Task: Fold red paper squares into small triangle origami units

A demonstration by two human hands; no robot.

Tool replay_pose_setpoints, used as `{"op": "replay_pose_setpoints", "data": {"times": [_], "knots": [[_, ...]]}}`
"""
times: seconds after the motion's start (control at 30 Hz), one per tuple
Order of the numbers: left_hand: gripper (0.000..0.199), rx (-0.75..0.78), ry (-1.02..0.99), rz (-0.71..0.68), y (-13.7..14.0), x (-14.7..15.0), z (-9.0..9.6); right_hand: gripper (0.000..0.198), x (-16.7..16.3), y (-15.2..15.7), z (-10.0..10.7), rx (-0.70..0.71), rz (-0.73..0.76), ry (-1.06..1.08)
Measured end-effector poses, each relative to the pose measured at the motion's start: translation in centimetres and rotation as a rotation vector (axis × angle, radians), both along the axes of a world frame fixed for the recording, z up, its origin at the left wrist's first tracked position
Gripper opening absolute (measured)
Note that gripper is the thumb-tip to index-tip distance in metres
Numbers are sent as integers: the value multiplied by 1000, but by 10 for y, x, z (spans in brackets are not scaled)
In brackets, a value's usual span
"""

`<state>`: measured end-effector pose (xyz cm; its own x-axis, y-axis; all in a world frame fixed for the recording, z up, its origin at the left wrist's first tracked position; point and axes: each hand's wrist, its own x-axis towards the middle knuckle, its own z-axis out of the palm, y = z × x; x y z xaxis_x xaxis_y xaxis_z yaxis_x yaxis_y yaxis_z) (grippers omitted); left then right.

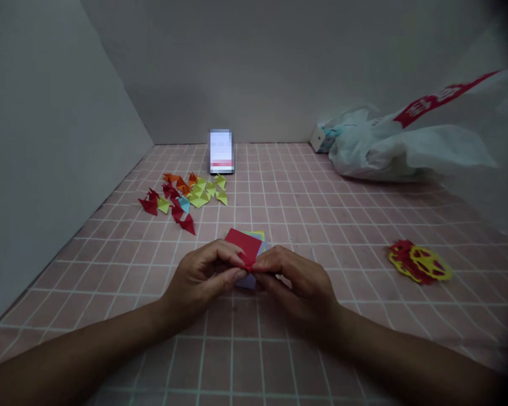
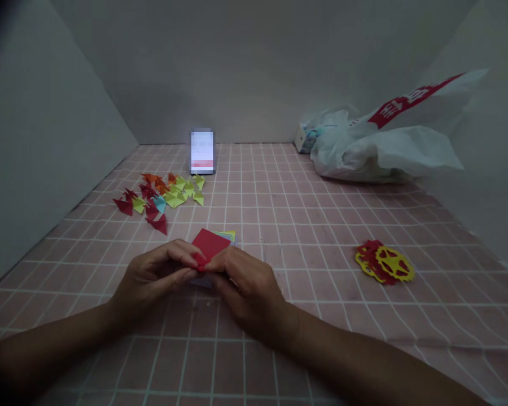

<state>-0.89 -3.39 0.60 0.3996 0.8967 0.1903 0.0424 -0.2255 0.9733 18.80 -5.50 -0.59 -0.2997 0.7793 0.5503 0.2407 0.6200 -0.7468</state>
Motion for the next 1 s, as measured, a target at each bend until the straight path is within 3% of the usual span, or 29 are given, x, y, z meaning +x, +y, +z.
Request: {"op": "replay_pose_setpoints", "data": {"times": [0.2, 0.47, 0.57, 0.73, 0.8, 0.9, 1.0], "knots": [[9, 27, -5, -15, 2, 0, -3, 15, -1, -1, 4, -196, 7, 72], [9, -17, -33, 10, 0, 1, -6, 12, -3, -5, -1, -236, -11, 126], [10, -22, -29, 23, 0, 1, -5, 12, -5, -4, 1, -362, -9, 175], [10, -13, 19, 8, 3, 2, -3, 13, -7, 1, 3, -747, 27, 387], [10, -17, 31, 8, 3, 2, -3, 18, -6, 3, 3, -873, 62, 372], [7, -57, 17, 17, 4, 2, -5, 21, -6, 2, 3, -935, 54, 347], [4, -138, -11, 23, 4, 4, -8, 22, -7, 0, 2, -906, 15, 364]]}}
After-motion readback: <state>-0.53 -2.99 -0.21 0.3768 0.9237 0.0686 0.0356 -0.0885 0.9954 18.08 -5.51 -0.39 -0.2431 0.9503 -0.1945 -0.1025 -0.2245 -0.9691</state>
